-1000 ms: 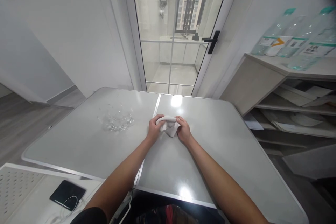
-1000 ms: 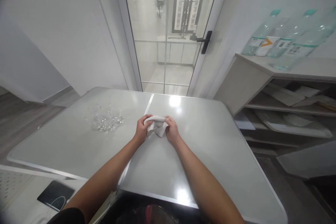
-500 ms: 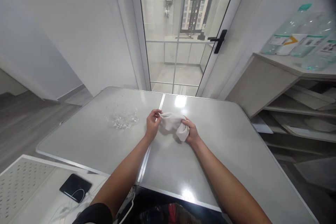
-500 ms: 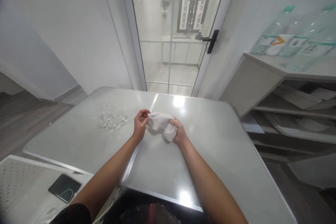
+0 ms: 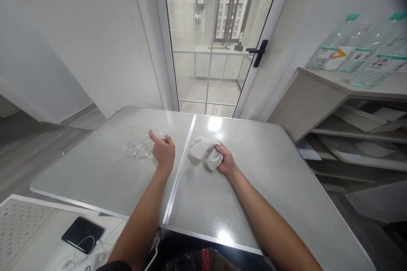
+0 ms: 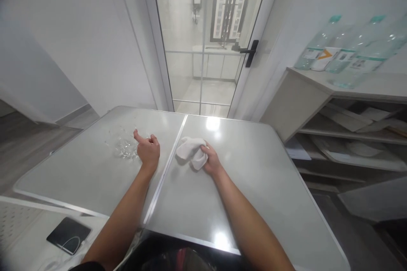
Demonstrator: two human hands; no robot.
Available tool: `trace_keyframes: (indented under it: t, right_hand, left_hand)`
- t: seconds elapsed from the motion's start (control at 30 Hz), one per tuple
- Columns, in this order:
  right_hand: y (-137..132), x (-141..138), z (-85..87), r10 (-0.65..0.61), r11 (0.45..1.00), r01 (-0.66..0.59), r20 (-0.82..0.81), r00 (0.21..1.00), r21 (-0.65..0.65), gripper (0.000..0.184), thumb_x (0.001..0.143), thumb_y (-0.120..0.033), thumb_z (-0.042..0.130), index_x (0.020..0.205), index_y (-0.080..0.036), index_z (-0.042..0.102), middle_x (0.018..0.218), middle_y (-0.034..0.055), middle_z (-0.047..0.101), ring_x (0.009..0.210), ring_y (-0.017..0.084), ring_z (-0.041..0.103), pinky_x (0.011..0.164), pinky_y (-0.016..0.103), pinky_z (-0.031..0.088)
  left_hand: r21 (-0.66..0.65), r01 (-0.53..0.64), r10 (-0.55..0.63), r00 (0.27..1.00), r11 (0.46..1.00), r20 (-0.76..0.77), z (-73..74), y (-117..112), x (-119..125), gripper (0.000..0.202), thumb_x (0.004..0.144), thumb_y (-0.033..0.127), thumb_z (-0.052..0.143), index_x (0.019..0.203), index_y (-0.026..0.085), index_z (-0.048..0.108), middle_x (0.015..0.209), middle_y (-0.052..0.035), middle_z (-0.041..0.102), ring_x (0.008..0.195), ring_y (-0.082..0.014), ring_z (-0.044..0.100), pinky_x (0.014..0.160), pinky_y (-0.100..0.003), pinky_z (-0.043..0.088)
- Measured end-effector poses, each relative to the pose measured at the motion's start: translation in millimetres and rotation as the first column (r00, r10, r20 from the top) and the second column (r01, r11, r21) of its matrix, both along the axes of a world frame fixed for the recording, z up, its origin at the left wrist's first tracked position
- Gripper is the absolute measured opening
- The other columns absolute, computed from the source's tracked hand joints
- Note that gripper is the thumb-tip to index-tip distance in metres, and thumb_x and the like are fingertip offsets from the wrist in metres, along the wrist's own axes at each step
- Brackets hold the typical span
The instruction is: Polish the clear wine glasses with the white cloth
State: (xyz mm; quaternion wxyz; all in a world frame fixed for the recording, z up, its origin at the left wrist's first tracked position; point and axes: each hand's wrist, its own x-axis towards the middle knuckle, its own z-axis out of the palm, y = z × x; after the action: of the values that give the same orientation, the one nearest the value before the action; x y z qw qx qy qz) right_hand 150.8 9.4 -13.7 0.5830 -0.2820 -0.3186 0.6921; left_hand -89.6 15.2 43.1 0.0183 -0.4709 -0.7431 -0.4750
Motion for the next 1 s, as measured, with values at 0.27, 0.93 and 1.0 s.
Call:
trace_keyframes:
  t: [0.27, 0.93, 1.0]
  right_hand:
    - [-1, 0, -0.2, 0.014, 1.000, -0.014, -0.042, 0.999, 0.008, 0.031, 0.077, -0.030, 0.080, 0.106, -0.022, 0.072, 0.089, -0.0006, 0.074, 0.076, 0.015, 0.068, 0.068, 0.023, 0.053]
    - [-11, -13, 3.9, -0.043, 0.952, -0.112, 0.488, 0.872, 0.286, 0.045, 0.082, -0.053, 0.078, 0.075, -0.023, 0.045, 0.068, -0.0058, 0.041, 0.064, 0.012, 0.037, 0.060, 0.024, 0.032]
    - [-10, -14, 3.8, -0.052, 0.951, -0.107, 0.489, 0.871, 0.291, 0.043, 0.083, -0.052, 0.077, 0.075, -0.023, 0.046, 0.068, -0.0060, 0.040, 0.064, 0.012, 0.037, 0.061, 0.025, 0.032]
  left_hand:
    - [-0.023, 0.048, -0.049, 0.998, 0.999, -0.043, -11.8, 8, -7, 0.022, 0.101, 0.028, 0.044, 0.113, 0.018, 0.060, 0.061, -0.0038, 0.061, 0.060, -0.0238, 0.060, 0.061, -0.028, 0.032]
    - [0.450, 0.659, -0.761, 0.305, 0.602, 0.572, -33.1, -9, 50, 0.058, 0.090, 0.049, 0.073, 0.136, 0.022, 0.050, 0.069, 0.0049, 0.062, 0.061, -0.0118, 0.055, 0.066, -0.024, 0.047]
    - [0.408, 0.681, -0.749, 0.322, 0.608, 0.578, -38.9, -6, 53, 0.057, 0.087, 0.054, 0.074, 0.129, 0.018, 0.060, 0.085, -0.0023, 0.068, 0.077, -0.0153, 0.063, 0.075, -0.027, 0.050]
